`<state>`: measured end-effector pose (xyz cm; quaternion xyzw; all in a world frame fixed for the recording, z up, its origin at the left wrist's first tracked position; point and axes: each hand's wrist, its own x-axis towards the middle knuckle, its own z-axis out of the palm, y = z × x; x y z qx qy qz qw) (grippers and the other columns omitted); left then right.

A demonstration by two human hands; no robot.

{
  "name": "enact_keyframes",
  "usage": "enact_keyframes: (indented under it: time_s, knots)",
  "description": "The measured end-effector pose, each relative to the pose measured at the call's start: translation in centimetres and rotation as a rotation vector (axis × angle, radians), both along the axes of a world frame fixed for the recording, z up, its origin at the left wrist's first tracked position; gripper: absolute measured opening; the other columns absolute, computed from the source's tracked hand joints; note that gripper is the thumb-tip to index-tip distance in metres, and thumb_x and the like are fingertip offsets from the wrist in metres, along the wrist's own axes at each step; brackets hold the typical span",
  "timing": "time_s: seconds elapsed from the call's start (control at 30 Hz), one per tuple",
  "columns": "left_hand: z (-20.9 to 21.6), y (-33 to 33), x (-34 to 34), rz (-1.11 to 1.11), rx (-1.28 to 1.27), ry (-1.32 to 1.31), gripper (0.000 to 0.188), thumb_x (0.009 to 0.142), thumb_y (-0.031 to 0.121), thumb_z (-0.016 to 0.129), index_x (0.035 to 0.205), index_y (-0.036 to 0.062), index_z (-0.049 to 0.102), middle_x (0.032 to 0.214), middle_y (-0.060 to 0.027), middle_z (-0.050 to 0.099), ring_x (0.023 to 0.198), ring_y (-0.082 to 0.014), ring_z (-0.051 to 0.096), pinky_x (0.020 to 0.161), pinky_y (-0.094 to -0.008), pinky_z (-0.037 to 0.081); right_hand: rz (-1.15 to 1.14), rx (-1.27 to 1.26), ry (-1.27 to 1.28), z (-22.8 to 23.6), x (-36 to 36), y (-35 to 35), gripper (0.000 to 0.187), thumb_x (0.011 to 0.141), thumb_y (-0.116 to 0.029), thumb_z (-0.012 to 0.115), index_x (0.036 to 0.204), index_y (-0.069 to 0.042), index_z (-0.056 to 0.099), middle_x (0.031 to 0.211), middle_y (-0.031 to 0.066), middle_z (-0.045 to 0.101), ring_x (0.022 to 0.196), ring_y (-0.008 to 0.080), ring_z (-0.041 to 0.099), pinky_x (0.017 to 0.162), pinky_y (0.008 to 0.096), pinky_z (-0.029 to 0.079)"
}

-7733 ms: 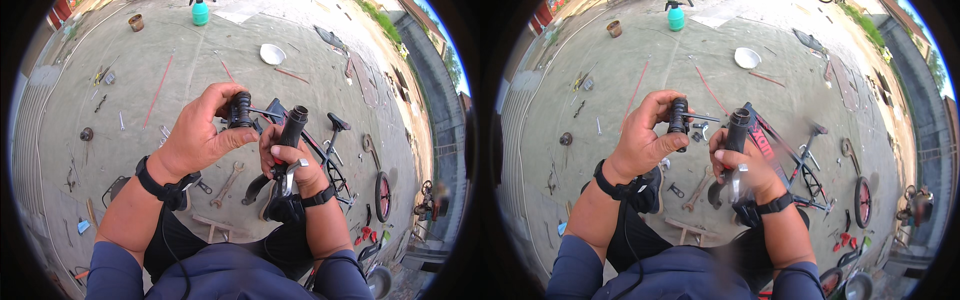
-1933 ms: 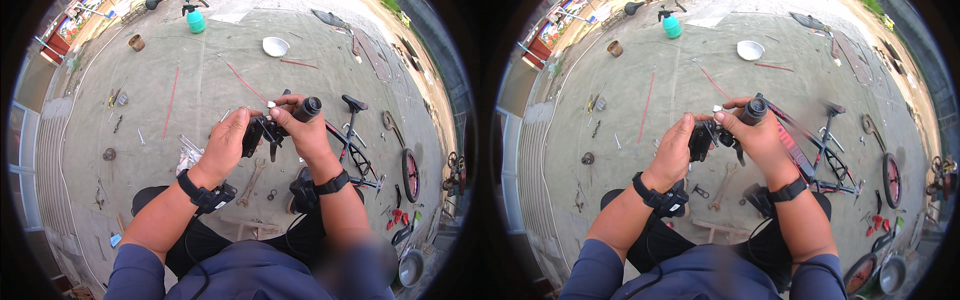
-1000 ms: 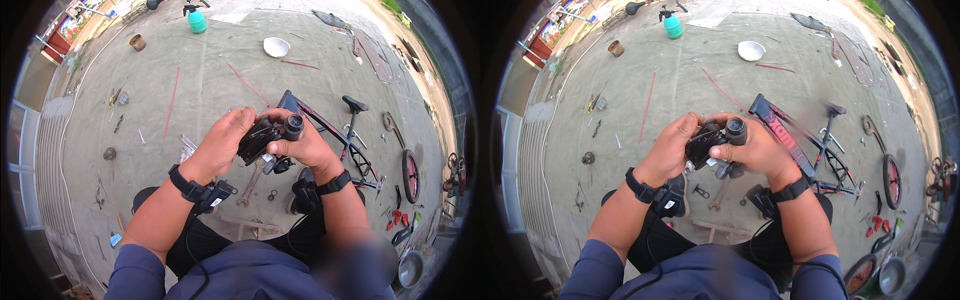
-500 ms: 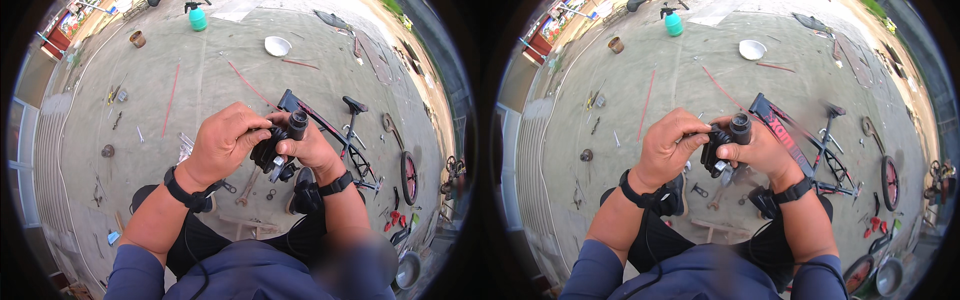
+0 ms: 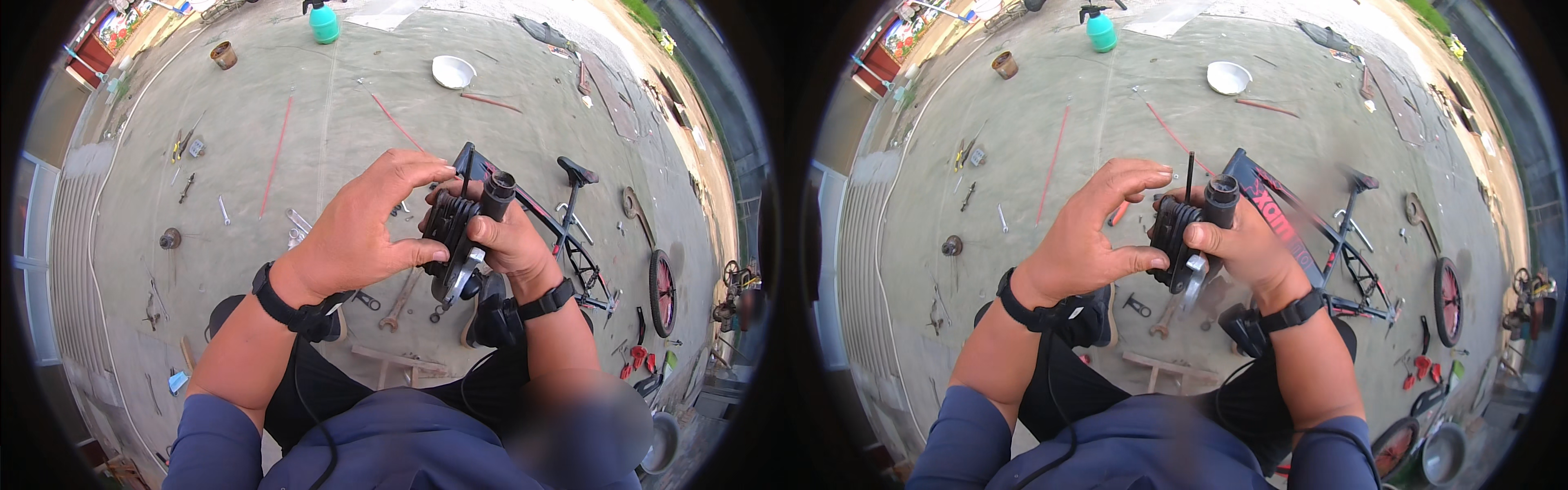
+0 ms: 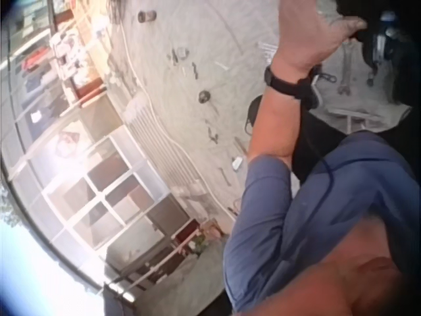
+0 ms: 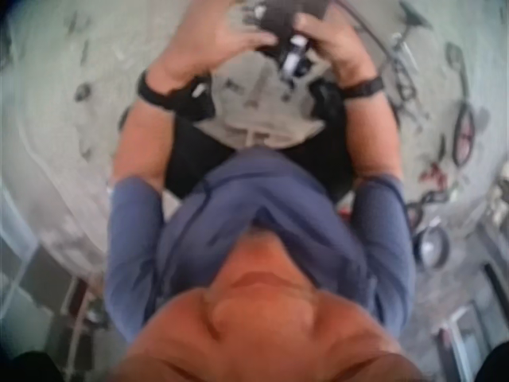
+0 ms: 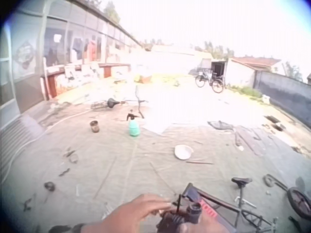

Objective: The person assembles a bicycle handlebar by attaching a gear shifter and brake lever to the handlebar stem. They use a multi-tool to tighten the components and ensure they are securely fastened.

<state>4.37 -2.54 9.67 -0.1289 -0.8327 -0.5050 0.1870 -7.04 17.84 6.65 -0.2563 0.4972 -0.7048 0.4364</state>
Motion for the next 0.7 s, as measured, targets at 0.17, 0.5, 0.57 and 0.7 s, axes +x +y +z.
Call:
enact_keyframes:
  time_s: [0.17, 0.5, 0.57, 0.7]
  knots:
    - [0.4, 0.7, 0.2, -0.060, -0.191, 0.093, 0.071, 0.072, 0.009, 0.085, 0.138, 0.0117, 0.059, 0.143, -0.0136, 0.057, 0.123, -0.0353, 0.063, 0.100, -0.0419, 0.056, 0.017, -0.048, -0.042, -0.4, -0.5, 0.3, 0.069, 0.089, -0.042, 0.084, 0.136, 0.002, 0.060, 0.117, 0.0087, 0.071, 0.106, 0.0173, 0.069, 0.093, 0.0327, 0.055]
    - [-0.8, 0.6, 0.6, -0.041, -0.301, 0.209, 0.069, 0.073, 0.010, 0.084, 0.136, 0.0119, 0.058, 0.141, -0.0142, 0.062, 0.112, -0.0355, 0.070, 0.087, -0.0426, 0.060, -0.052, 0.010, 0.049, 0.1, -0.2, 0.8, 0.064, 0.093, -0.040, 0.082, 0.136, 0.002, 0.059, 0.122, 0.0068, 0.068, 0.111, 0.0147, 0.064, 0.095, 0.0306, 0.052]
    - [-1.2, 0.6, 0.5, -0.024, -0.317, 0.273, 0.066, 0.075, 0.011, 0.083, 0.136, 0.0111, 0.058, 0.141, -0.0152, 0.062, 0.111, -0.0360, 0.071, 0.086, -0.0419, 0.060, -0.062, 0.007, 0.028, 0.2, -0.2, 0.8, 0.065, 0.092, -0.041, 0.082, 0.135, 0.002, 0.060, 0.122, 0.0069, 0.068, 0.110, 0.0148, 0.064, 0.095, 0.0309, 0.052]
    - [-1.8, 0.8, 0.2, -0.009, -0.243, 0.324, 0.055, 0.085, 0.014, 0.078, 0.135, 0.0056, 0.057, 0.133, -0.0184, 0.067, 0.111, -0.0364, 0.072, 0.088, -0.0408, 0.061, -0.017, -0.024, -0.055, 0.3, -0.4, 1.0, 0.069, 0.088, -0.044, 0.086, 0.132, 0.002, 0.062, 0.119, 0.0063, 0.069, 0.108, 0.0145, 0.065, 0.094, 0.0312, 0.053]
